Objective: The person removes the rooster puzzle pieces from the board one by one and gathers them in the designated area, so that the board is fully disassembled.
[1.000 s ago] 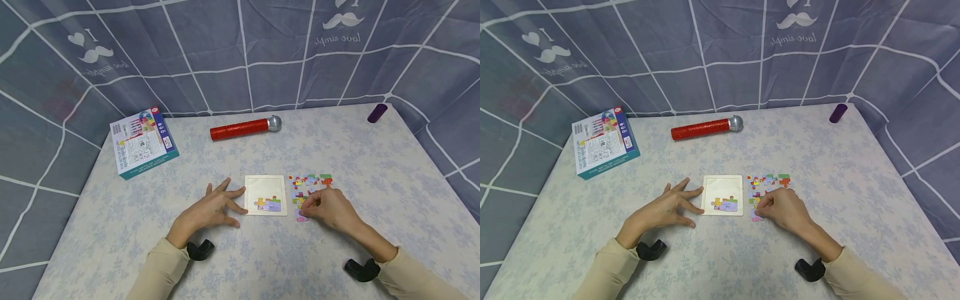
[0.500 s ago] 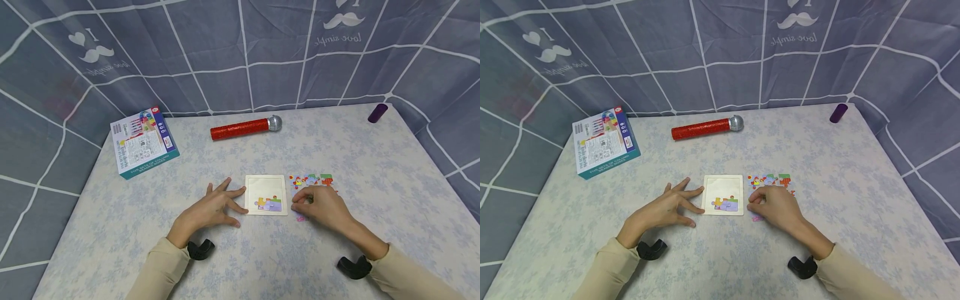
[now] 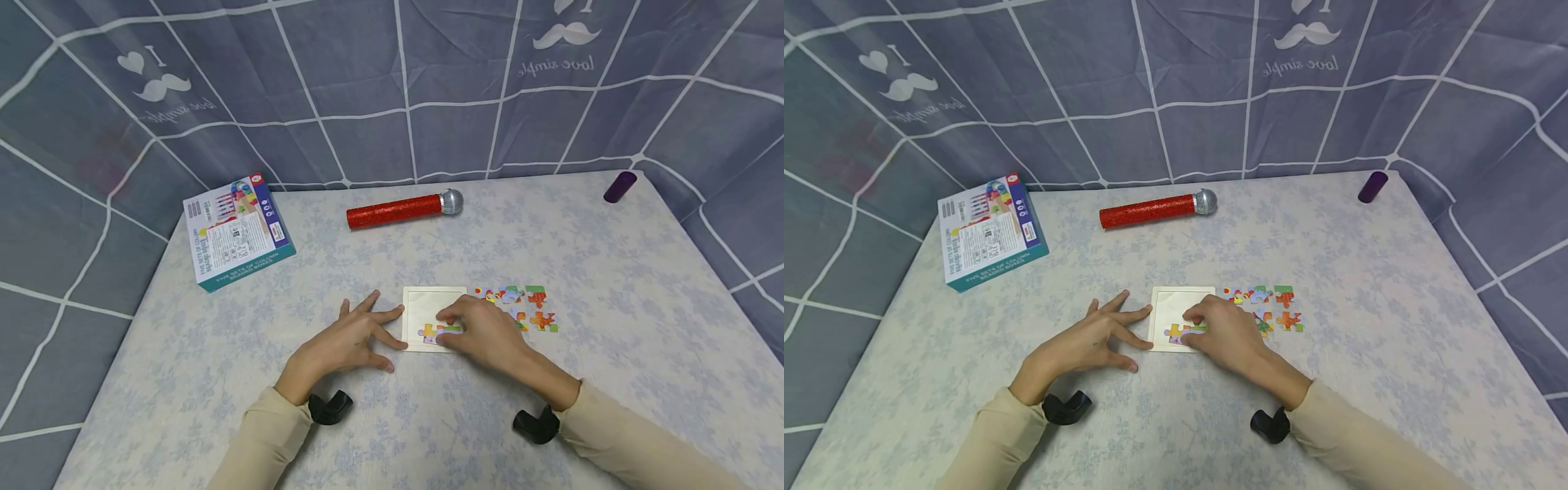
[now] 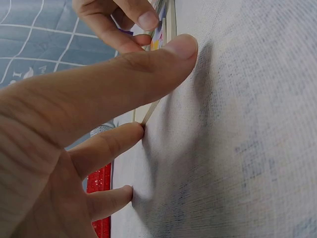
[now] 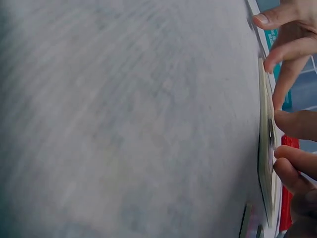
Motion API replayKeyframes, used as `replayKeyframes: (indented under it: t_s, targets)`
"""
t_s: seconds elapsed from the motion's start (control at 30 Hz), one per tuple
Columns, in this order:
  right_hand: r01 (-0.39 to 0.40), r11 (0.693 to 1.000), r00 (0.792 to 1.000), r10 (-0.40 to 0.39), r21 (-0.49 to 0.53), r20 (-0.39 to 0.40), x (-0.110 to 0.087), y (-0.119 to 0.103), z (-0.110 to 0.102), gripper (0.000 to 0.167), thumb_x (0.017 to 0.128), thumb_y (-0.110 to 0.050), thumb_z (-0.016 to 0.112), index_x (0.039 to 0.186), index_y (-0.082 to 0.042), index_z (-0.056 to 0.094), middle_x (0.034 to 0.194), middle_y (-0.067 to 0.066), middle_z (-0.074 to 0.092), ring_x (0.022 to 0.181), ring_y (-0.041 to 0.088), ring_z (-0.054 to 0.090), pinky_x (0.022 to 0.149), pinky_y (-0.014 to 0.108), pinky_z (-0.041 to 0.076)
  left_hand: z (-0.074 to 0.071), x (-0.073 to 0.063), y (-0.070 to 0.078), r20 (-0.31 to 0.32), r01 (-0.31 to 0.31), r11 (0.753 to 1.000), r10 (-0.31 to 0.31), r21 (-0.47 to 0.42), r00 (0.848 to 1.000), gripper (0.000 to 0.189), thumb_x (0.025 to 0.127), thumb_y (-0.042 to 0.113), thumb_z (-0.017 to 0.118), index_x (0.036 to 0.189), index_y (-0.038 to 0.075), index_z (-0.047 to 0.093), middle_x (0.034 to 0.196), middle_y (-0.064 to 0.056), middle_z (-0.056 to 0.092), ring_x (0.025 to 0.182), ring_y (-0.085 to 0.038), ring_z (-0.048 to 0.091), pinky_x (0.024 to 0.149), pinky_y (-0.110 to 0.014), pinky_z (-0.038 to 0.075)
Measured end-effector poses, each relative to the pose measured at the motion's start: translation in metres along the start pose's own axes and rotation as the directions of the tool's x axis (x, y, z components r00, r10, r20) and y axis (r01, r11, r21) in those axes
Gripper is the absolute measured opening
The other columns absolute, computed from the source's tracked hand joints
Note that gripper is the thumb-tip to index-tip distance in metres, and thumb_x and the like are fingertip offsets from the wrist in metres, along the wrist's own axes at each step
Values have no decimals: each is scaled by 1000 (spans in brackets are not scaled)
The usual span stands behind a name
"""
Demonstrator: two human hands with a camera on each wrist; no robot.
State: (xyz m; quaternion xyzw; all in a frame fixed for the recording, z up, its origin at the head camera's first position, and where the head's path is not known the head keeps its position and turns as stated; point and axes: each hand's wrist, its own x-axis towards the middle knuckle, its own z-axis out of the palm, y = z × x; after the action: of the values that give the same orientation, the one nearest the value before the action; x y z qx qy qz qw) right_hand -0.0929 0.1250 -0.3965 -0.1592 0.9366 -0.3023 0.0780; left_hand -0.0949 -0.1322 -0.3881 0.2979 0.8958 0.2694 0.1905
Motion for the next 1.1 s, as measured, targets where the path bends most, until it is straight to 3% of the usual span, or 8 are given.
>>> replayKeyframes:
  t_s: [0.2, 0.4, 0.67, 0.9, 1.1]
  targets:
    - [37, 999, 999, -37, -26, 2, 2, -5, 3, 23, 74, -22, 86, 94, -16, 78, 88, -9, 65, 73, 7, 56, 59, 28, 45, 0, 0, 1, 1, 4, 1000, -4, 6, 1000, 38, 70, 27, 88, 107, 23, 79, 151, -4, 43, 148, -41, 8, 103, -78, 3]
    - [28, 999, 1000, -28, 18, -7, 2, -5, 5, 16, 77, -19, 83, 91, -18, 76, 89, -10, 69, 76, 8, 57, 64, 30, 46, 0, 0, 1, 2, 11, 1000, -11, 0, 1000, 37, 70, 26, 88, 106, 23, 79, 151, -4, 43, 148, -41, 8, 103, -78, 2]
    - [12, 986, 1000, -8, 164, -21, 4, -2, 4, 7, 83, -15, 79, 89, -19, 79, 87, -9, 73, 48, 7, 35, 49, 27, 34, 1, 0, 2, 5, 14, 1000, -14, 5, 1000, 37, 71, 26, 88, 106, 22, 79, 151, -5, 43, 148, -42, 8, 102, -78, 3]
    - [-37, 966, 999, 30, 257, 29, 5, 2, -1, 5, 84, -14, 78, 87, -17, 79, 77, -9, 71, 50, 9, 45, 49, 26, 37, 1, 0, 2, 1, 9, 1000, -9, 4, 1000, 37, 70, 26, 88, 106, 21, 79, 151, -5, 43, 148, -42, 8, 102, -79, 3]
    - [-93, 941, 995, 72, 326, 74, -3, 14, -14, 5, 85, -17, 77, 88, -18, 79, 81, -6, 72, 52, 12, 45, 46, 26, 38, 0, 1, 2, 0, 12, 1000, -12, -2, 1000, 38, 70, 25, 89, 106, 20, 79, 151, -5, 43, 148, -42, 8, 103, -78, 2]
